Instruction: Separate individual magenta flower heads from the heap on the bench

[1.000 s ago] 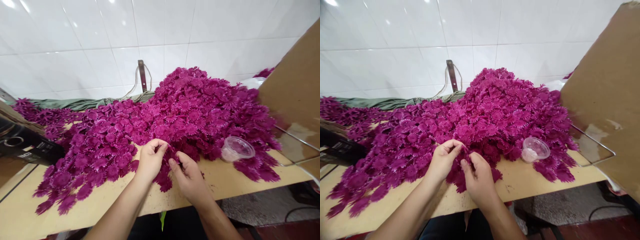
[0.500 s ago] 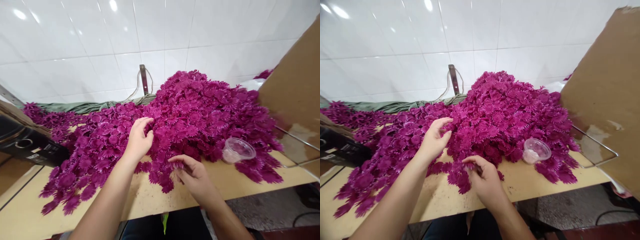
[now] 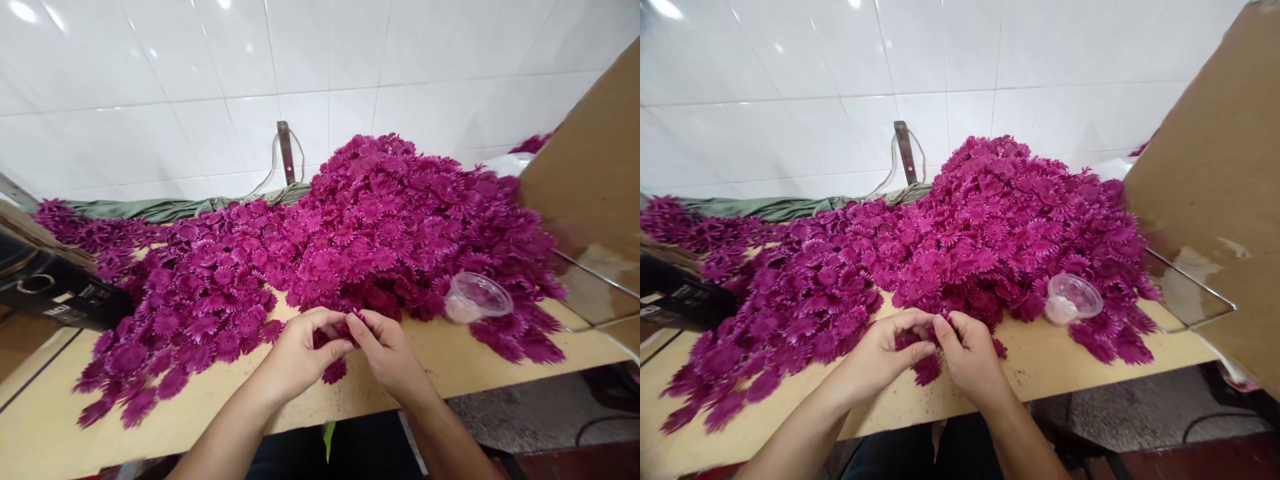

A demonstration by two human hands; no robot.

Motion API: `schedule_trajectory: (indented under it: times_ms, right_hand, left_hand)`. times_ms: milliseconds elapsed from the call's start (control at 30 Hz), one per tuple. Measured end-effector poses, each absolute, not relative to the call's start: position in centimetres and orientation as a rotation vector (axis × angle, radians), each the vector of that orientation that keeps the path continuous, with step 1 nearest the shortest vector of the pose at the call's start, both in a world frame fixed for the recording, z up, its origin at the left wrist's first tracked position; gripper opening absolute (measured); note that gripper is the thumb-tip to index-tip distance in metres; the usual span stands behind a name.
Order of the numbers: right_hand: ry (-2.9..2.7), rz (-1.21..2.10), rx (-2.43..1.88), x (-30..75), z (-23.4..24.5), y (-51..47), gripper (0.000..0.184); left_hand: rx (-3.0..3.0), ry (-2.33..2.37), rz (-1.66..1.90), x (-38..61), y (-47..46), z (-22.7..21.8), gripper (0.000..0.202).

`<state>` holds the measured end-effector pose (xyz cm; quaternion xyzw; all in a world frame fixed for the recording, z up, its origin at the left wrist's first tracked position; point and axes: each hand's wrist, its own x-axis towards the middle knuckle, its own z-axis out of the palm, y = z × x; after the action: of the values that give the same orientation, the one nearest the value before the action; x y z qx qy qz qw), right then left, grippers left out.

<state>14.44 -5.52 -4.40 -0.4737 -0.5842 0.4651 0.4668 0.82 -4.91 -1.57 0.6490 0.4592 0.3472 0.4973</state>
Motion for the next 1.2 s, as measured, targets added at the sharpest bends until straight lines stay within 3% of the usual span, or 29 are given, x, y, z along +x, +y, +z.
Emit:
schedule_trajectory:
  times_ms: [267,500,700,800,900,967,1200]
  right_hand:
    - [-1.465,1.205,-1.08,14.1,-4.3,-5.5,0.042]
    - [-1.801,0.893,-1.163,13.1,-3.3,-7.3,0.027]
    - [-2.102,0.939,-0.602,13.4,-2.6,-9.5,0.034]
    - [-1.878,0.894,-0.971,14.8,-2.7,-8.4,0.025]
    - [-1.591,0.868,-1.215,16.2,-3.1,-6.6,0.02]
    - [-1.515,0.875,-1.246,16.6,-3.4,-5.9,0.016]
    - [-1.49,0.792,-1.32,16.9,-4.1,-5.1,0.021]
  left_hand:
    - [1.29,1.162,1.06,1.4,-5.2,-2.3,0.01]
    - [1.131,1.282,1.426,1.0,-3.1,-2.1,0.013]
    - [0.947,1.558,1.842,-2.0,1.6,0.4,0.019]
    - [1.365,1.502,1.662,-1.9,3.2,1.4,0.006]
    - [1.701,1.494,1.448,-0.6,3.6,1.5,0.032]
    - [1.889,1.515,1.381,0.2,3.0,1.2,0.039]
    - [2.259,1.387,1.069,1.7,-2.9,-0.9,0.02]
